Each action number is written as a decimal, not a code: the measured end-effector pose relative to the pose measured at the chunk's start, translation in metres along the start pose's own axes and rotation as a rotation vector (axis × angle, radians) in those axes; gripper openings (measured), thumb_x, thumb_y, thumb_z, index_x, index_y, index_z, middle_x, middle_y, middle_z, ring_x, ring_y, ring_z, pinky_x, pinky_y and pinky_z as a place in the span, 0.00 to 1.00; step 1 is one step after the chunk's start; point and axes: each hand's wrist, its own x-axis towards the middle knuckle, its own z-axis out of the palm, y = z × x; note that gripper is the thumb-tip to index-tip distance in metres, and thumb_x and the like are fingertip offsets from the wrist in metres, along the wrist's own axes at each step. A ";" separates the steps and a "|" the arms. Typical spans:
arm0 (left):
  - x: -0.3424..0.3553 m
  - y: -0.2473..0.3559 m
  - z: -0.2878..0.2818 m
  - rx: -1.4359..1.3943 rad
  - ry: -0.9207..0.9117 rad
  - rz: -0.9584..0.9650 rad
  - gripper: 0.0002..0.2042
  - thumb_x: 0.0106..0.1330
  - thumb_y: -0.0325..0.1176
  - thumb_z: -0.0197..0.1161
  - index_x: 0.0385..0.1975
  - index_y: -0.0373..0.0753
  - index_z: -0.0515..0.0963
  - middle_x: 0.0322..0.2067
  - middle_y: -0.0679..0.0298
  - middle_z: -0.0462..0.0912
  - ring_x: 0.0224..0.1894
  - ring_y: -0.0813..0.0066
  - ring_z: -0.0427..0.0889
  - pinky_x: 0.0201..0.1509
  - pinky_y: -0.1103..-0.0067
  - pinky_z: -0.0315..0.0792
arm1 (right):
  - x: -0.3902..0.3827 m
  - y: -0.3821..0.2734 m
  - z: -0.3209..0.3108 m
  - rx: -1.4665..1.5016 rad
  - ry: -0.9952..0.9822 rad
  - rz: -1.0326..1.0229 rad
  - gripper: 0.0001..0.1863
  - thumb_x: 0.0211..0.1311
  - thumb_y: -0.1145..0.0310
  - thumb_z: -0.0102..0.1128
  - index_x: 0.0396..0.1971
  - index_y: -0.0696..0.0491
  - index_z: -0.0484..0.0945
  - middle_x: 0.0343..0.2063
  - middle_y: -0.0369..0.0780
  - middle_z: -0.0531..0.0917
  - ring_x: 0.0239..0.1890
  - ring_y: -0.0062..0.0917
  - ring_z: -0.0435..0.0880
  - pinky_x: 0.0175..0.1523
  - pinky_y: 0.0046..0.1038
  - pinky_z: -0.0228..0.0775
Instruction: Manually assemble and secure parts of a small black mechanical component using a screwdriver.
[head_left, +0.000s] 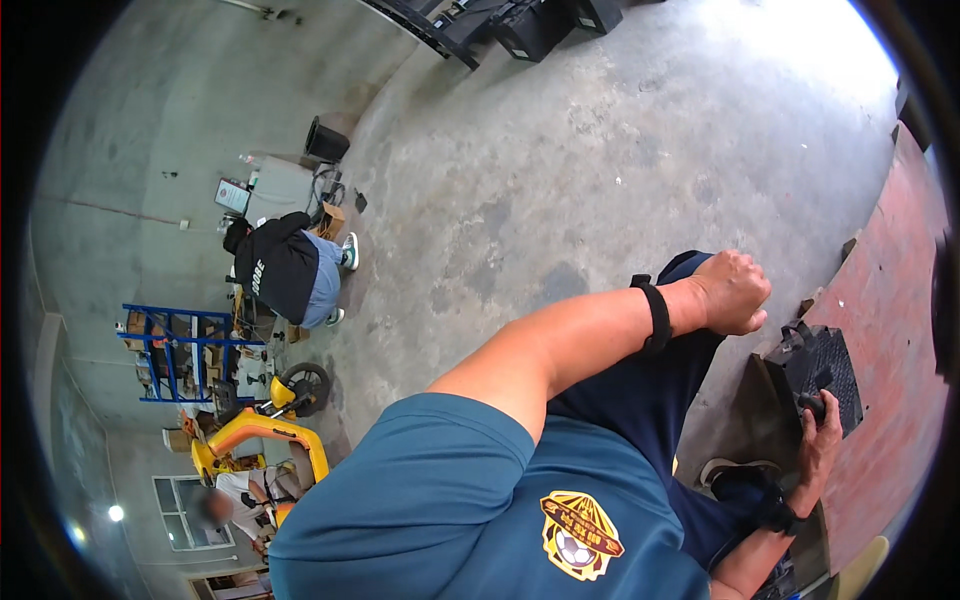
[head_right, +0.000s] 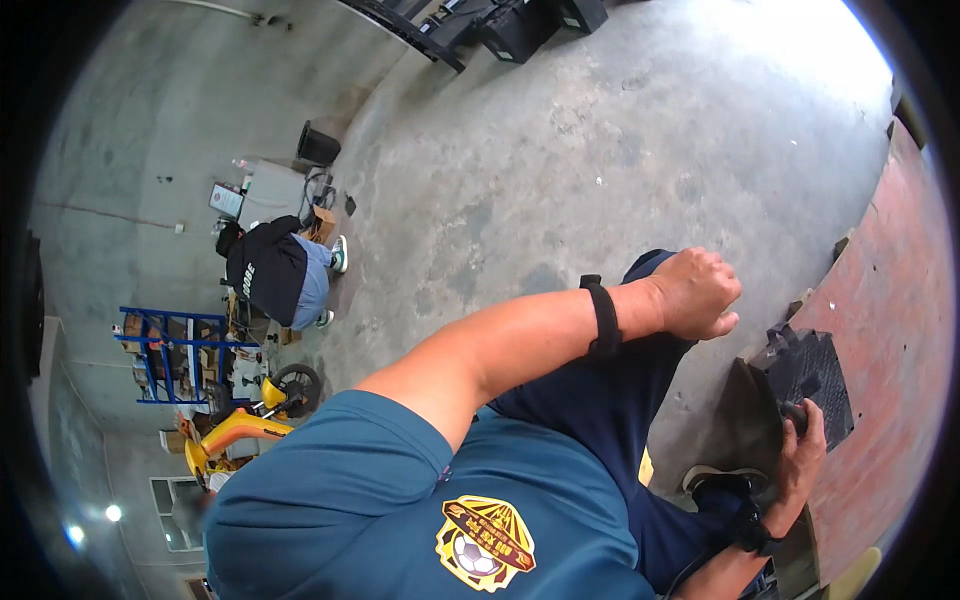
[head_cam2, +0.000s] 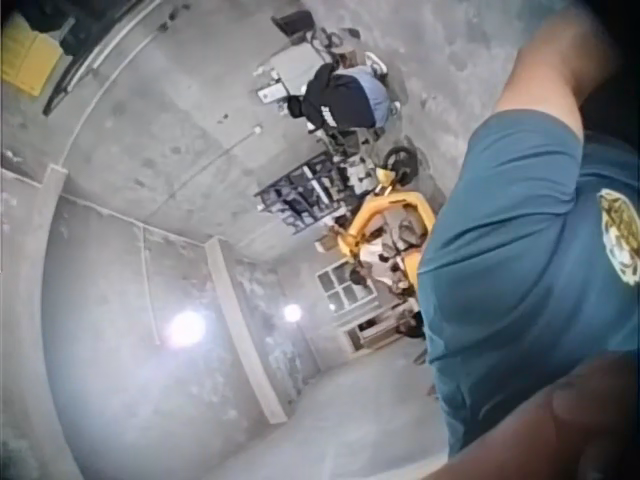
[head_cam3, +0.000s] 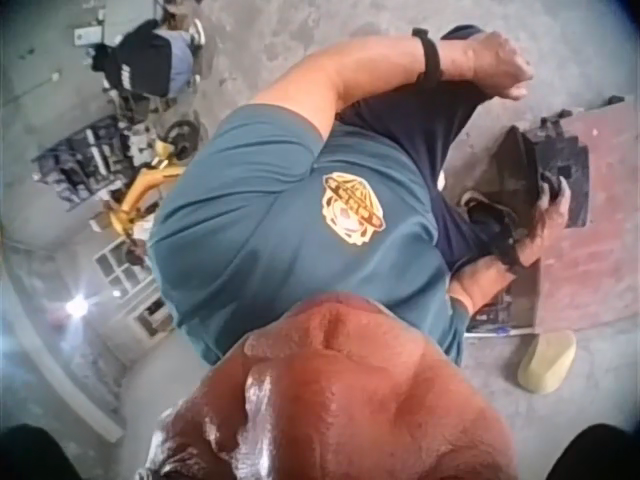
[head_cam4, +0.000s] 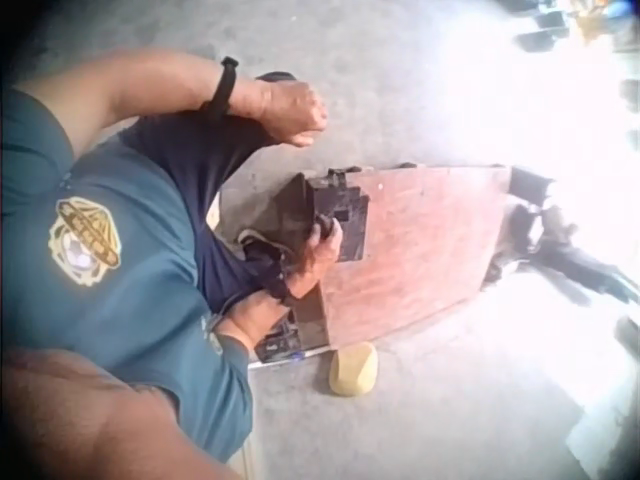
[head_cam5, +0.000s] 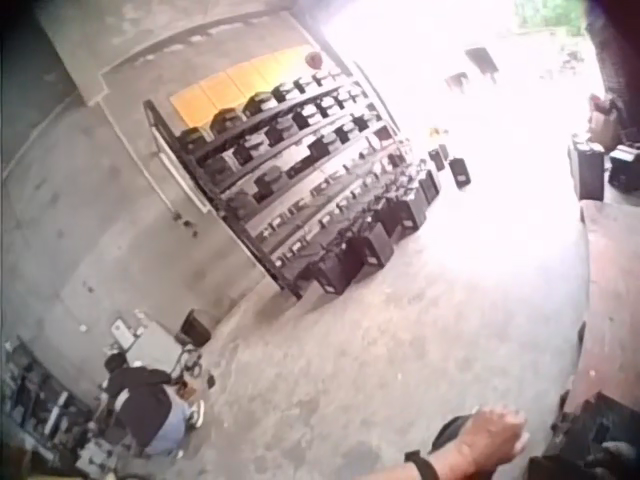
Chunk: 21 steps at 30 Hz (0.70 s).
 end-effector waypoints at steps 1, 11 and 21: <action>0.000 0.000 0.000 0.023 0.007 -0.005 0.16 0.56 0.46 0.64 0.23 0.37 0.81 0.27 0.57 0.84 0.36 0.58 0.84 0.42 0.66 0.76 | 0.001 -0.001 -0.001 -0.017 -0.036 0.070 0.21 0.63 0.74 0.63 0.56 0.55 0.73 0.42 0.49 0.84 0.43 0.42 0.85 0.51 0.35 0.76; 0.000 0.001 0.000 -0.018 0.040 0.004 0.16 0.55 0.46 0.65 0.22 0.37 0.82 0.27 0.56 0.84 0.35 0.57 0.85 0.42 0.65 0.76 | 0.002 0.003 0.003 -0.209 -0.048 0.193 0.22 0.64 0.71 0.64 0.57 0.55 0.72 0.42 0.49 0.85 0.45 0.43 0.86 0.50 0.37 0.76; 0.001 0.002 0.002 -0.006 0.021 -0.005 0.16 0.55 0.47 0.64 0.23 0.37 0.82 0.27 0.55 0.85 0.36 0.57 0.85 0.42 0.65 0.77 | -0.001 -0.006 -0.001 -0.010 -0.064 0.184 0.22 0.65 0.71 0.63 0.59 0.54 0.72 0.42 0.48 0.85 0.47 0.41 0.85 0.52 0.35 0.75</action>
